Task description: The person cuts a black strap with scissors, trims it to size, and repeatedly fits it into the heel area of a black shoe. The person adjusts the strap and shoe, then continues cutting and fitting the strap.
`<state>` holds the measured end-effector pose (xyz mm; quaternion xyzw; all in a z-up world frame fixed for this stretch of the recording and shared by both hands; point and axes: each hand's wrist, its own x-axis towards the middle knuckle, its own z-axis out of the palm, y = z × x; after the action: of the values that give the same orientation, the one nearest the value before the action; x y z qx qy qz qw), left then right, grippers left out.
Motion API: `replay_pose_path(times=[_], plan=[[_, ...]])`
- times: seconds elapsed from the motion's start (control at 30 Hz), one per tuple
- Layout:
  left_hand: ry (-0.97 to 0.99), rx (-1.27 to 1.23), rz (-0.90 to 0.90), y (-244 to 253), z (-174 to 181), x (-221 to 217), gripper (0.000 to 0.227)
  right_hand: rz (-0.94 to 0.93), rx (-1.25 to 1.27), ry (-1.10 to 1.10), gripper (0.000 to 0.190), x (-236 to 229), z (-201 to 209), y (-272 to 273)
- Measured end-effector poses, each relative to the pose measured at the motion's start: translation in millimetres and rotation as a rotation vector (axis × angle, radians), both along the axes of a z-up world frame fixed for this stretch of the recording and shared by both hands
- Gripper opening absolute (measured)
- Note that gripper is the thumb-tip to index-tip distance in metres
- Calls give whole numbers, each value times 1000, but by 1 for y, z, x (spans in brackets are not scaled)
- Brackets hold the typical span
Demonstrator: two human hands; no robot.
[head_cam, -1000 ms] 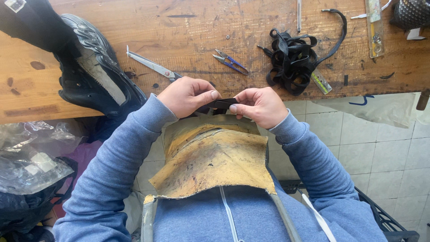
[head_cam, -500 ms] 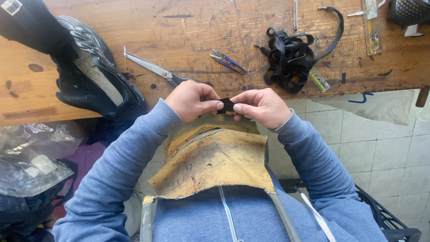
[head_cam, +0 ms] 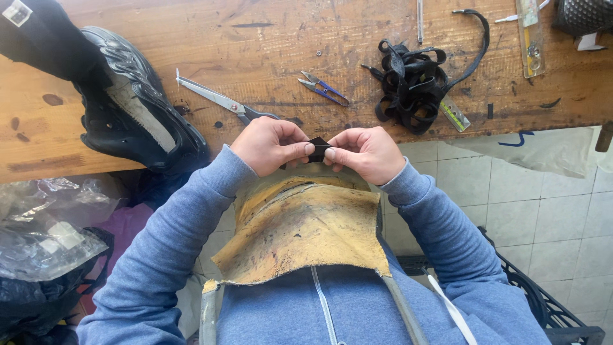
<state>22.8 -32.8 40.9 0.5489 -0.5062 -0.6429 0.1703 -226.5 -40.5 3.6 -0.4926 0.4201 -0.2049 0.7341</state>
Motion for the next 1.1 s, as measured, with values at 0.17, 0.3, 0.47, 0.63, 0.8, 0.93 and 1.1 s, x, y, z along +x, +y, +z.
replay_pose_path(times=[0.17,0.3,0.47,0.63,0.8,0.93,1.1], plan=[[-9,-11,6,4,8,2,20,46,-52,49,15,11,10,-3],[-2,39,63,7,14,7,15,102,-91,79,12,22,17,-7],[27,54,123,25,19,27,17,188,-109,53,11,44,31,-14],[45,60,222,41,31,49,19,252,-138,44,9,70,39,-16],[58,15,357,65,28,71,17,245,-347,126,14,92,25,-27],[106,33,427,77,34,88,16,355,-912,643,18,121,-16,-21],[135,16,476,82,37,97,16,474,-1296,1098,29,155,-74,1]])
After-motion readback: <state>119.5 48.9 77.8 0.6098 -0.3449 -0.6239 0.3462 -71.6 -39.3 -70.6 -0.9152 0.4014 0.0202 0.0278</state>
